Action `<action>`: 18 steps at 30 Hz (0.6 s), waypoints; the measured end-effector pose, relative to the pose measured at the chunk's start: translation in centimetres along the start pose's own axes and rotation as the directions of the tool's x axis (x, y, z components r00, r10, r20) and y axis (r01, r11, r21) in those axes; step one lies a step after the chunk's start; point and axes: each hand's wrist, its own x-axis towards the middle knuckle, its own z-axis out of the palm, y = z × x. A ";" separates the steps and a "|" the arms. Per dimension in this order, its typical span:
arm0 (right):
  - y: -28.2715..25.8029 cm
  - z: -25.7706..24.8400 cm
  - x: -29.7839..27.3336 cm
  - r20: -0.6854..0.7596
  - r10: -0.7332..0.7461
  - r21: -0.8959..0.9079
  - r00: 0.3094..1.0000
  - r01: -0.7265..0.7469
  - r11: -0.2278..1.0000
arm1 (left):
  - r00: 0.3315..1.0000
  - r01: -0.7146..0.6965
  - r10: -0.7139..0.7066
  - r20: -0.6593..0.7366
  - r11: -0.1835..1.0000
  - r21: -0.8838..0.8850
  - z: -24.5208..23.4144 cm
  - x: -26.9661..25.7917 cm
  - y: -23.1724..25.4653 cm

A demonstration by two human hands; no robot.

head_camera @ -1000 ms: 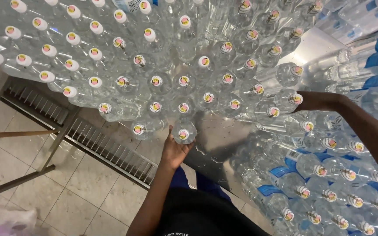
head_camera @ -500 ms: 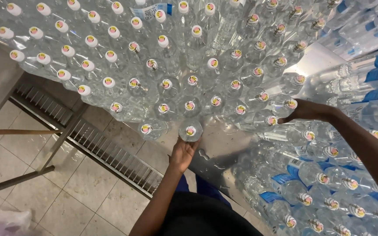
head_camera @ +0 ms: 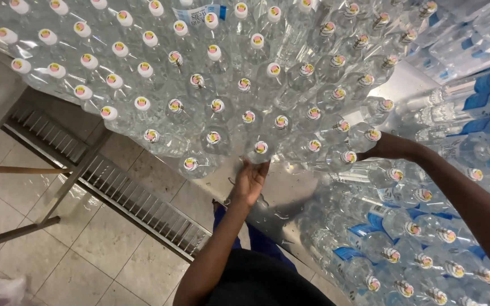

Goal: The person repeatedly picks up small plastic bottles from a metal table, applies a blue and white label to each bottle, and places the labeled bottles back on the table. The process is performed one at a time in a repetitive manner.

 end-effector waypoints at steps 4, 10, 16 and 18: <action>1.2 0.2 0.3 -0.014 -0.037 -0.015 0.999 0.037 0.999 | 0.996 0.094 -0.094 -0.001 0.994 0.052 -3.1 1.7 1.1; 2.9 1.0 1.4 -0.015 -0.030 -0.039 0.999 0.029 0.999 | 0.999 0.036 -0.035 -0.019 0.997 0.071 1.1 0.2 1.5; -0.9 0.7 0.2 -0.016 -0.084 -0.003 0.996 0.084 0.996 | 0.998 -0.015 0.016 -0.067 1.000 0.020 4.6 0.5 3.0; -2.2 0.8 -0.6 -0.017 -0.110 0.018 0.994 0.111 0.994 | 0.994 -0.042 0.039 -0.103 0.999 -0.029 6.5 -1.1 3.0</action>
